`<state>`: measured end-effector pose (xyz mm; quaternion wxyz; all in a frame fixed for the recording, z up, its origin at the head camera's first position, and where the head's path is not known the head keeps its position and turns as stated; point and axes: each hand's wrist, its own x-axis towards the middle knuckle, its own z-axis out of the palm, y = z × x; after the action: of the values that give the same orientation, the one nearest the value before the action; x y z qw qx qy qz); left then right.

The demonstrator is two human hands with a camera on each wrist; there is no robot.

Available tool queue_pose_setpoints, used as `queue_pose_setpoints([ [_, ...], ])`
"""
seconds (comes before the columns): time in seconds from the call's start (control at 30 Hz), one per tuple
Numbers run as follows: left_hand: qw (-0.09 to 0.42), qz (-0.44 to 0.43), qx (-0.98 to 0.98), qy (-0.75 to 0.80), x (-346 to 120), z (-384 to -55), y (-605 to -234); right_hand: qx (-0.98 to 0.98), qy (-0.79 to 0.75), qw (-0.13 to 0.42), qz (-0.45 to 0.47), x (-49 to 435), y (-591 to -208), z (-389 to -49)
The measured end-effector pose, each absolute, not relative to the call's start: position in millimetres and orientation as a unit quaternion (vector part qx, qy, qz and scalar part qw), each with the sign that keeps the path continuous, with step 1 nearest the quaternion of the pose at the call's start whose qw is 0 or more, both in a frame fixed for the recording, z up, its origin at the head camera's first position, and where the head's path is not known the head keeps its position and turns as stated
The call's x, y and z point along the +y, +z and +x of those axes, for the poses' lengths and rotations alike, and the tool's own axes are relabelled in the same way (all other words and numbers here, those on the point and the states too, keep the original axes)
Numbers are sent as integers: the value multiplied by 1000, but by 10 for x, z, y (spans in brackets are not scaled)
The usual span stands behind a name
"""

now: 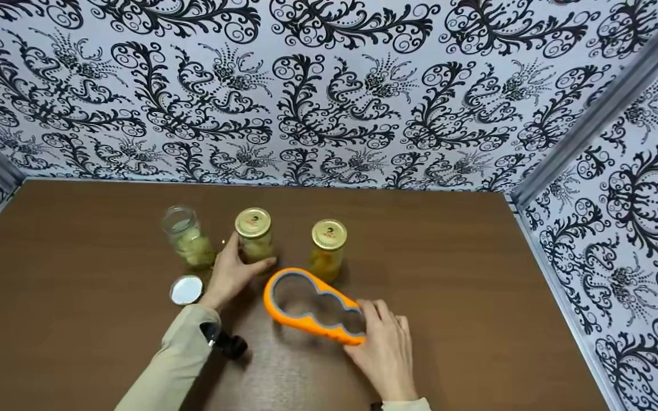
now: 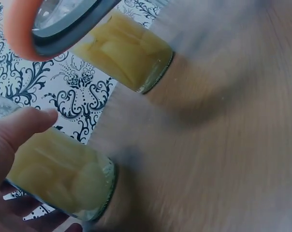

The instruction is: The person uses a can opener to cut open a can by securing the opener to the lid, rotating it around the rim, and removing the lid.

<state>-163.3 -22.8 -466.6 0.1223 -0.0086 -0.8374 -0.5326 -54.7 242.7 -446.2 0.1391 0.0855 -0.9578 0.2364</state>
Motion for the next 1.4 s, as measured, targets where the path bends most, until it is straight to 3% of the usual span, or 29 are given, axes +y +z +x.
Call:
queue_pose_setpoints([
  [0.2,150,-16,-844,-515,-209,-1636,-4711,-953,255,141,82,2397,-4488,-532],
  [0.6,133,-24,-844,-520,-256,-1557,-4679,-948,265,160,76,2408,-4501,-524],
  [0.9,148,-52,-841,-518,-263,-1476,-4693,-947,269,162,73,2429,-4477,-523],
  [1.4,58,-120,-834,-535,-348,-1304,-4621,-936,287,196,65,2445,-4263,-536],
])
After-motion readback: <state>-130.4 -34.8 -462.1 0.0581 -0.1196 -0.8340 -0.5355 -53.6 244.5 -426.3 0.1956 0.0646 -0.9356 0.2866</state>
